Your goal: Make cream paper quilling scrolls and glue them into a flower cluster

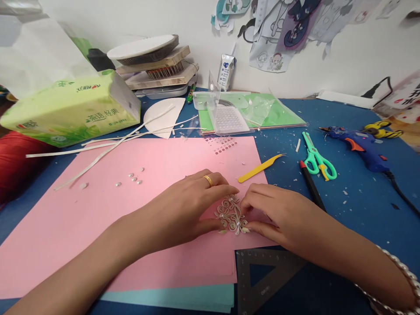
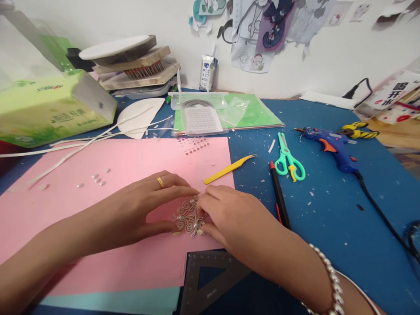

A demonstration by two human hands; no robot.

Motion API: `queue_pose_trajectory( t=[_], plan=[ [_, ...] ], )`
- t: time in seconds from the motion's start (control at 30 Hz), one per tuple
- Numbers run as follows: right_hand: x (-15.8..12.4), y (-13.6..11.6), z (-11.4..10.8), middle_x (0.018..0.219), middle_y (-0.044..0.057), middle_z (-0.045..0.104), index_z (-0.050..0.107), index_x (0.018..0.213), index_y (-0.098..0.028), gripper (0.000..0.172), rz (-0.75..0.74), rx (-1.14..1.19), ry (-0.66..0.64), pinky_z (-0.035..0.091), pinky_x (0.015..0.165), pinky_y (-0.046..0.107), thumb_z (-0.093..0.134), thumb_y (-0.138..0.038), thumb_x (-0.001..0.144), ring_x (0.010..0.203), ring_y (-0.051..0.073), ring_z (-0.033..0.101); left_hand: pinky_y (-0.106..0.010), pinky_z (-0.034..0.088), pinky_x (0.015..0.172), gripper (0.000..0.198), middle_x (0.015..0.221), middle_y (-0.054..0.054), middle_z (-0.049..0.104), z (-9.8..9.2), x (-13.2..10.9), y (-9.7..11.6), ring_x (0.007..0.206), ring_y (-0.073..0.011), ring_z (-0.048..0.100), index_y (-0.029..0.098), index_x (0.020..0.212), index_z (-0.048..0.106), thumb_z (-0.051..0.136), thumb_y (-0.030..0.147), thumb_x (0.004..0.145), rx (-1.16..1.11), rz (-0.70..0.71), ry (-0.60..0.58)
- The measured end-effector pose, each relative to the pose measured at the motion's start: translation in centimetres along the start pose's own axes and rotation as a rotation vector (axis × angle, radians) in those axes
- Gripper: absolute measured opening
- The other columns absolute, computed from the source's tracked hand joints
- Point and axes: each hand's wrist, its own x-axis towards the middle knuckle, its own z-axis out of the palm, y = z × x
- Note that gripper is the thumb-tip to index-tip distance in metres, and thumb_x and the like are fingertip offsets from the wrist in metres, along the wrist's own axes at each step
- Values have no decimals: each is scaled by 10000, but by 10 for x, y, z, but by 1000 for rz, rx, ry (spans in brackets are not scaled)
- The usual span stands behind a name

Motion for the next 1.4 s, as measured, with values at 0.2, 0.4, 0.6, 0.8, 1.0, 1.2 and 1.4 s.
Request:
queue_pose_trajectory(
  t=[0.2, 0.4, 0.6, 0.8, 1.0, 1.2, 1.4],
  plan=[
    [-1, -1, 0, 833, -2, 538, 509, 818, -204, 45, 2, 2, -5, 416, 645, 268, 473, -205, 790, 744, 138, 504, -323, 419, 782, 357, 1024, -68, 530, 0, -1, 0, 914, -187, 498, 203, 1128, 481, 506, 325, 794, -5, 2, 6],
    [-2, 0, 1, 839, -10, 530, 491, 814, -211, 32, 10, 16, -20, 418, 650, 283, 467, -215, 794, 749, 142, 499, -325, 414, 791, 358, 1041, -68, 522, 1, -1, 0, 928, -186, 488, 206, 1135, 470, 499, 326, 798, 6, -1, 1],
    [-1, 0, 1, 840, -13, 527, 482, 813, -212, 28, 8, 24, -29, 421, 648, 290, 461, -204, 796, 752, 144, 496, -319, 420, 787, 363, 1037, -68, 527, 1, 0, -1, 919, -184, 499, 208, 1134, 476, 504, 331, 793, 9, 4, 8],
    [0, 0, 1, 842, -10, 526, 484, 820, -212, 35, 12, 17, -27, 422, 649, 296, 456, -210, 799, 754, 147, 495, -326, 423, 782, 368, 1042, -68, 526, 0, -1, 0, 919, -188, 498, 213, 1135, 475, 525, 305, 782, 11, -3, 0],
    [-2, 1, 1, 842, -12, 526, 485, 817, -214, 32, 7, 13, -25, 424, 646, 298, 464, -215, 794, 753, 148, 495, -323, 422, 783, 367, 1038, -66, 528, 0, 0, 0, 915, -184, 500, 209, 1132, 478, 524, 311, 782, 11, 0, 1],
    [-2, 0, 1, 844, -9, 525, 486, 818, -209, 35, 7, 12, -28, 424, 654, 301, 457, -208, 799, 755, 148, 495, -318, 419, 785, 374, 1045, -58, 520, 1, -2, -1, 922, -180, 493, 219, 1142, 466, 517, 323, 787, 10, -2, -1],
    [-2, 1, 0, 842, -8, 527, 486, 815, -209, 28, 6, 11, -23, 426, 648, 297, 464, -209, 796, 751, 148, 496, -317, 413, 792, 366, 1042, -57, 520, 1, -2, -1, 923, -179, 490, 214, 1140, 466, 508, 323, 793, 9, -1, -4]
  ],
)
